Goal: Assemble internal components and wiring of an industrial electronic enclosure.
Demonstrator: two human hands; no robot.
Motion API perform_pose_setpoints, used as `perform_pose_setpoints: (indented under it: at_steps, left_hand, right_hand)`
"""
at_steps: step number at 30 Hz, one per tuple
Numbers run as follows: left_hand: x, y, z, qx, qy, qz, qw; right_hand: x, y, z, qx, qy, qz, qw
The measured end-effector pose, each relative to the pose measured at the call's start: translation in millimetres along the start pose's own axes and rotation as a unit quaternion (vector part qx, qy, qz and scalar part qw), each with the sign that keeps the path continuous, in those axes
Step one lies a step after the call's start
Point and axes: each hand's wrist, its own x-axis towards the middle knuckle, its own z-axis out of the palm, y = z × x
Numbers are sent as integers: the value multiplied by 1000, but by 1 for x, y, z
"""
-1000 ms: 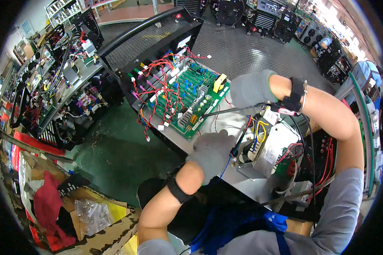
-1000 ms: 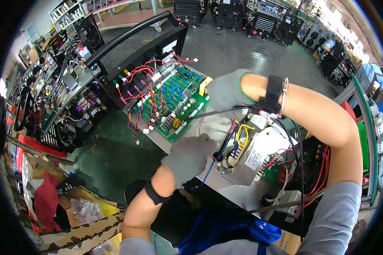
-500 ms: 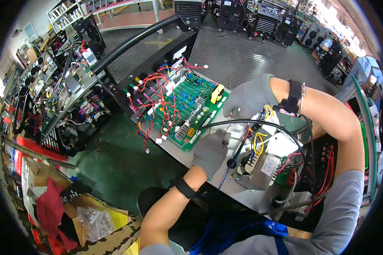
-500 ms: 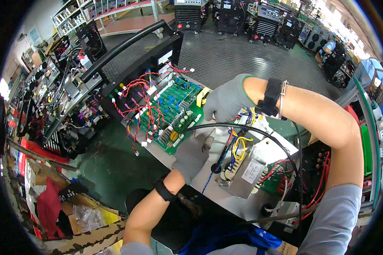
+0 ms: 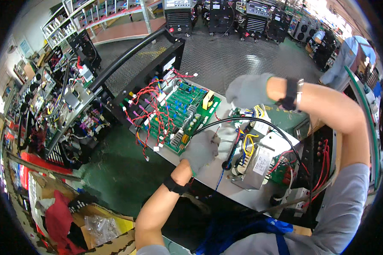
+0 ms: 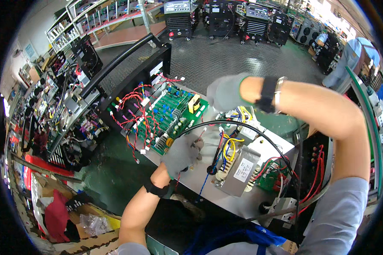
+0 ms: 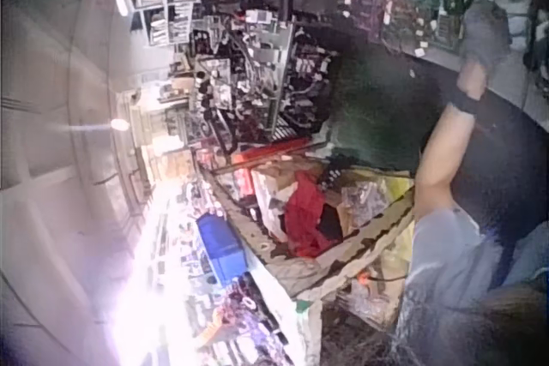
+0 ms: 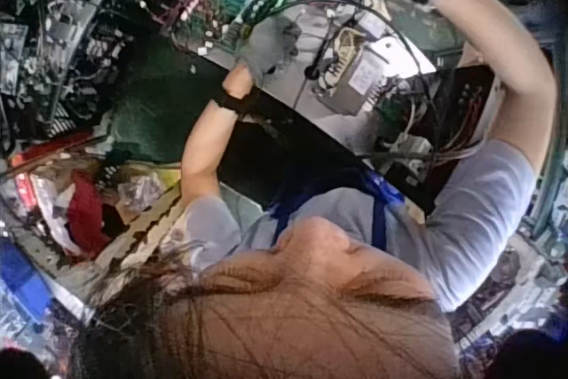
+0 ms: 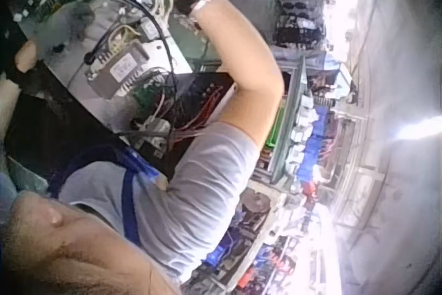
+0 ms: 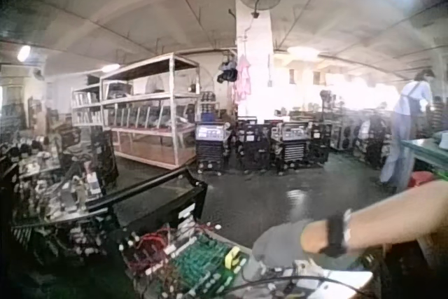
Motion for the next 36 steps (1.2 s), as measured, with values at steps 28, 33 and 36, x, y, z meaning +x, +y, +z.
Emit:
perform_pose_setpoints:
  at_steps: [28, 33, 36]
  left_hand:
    - [7, 42, 19, 278, -131, 135, 942]
    - [7, 25, 27, 228, -106, 162, 954]
    - [19, 29, 30, 208, -94, 161, 960]
  right_hand:
    - [-259, -202, 247, 331, 490, 256, 764]
    - [-251, -178, 264, 336, 494, 261, 758]
    - [-255, -143, 266, 324, 510, 274, 749]
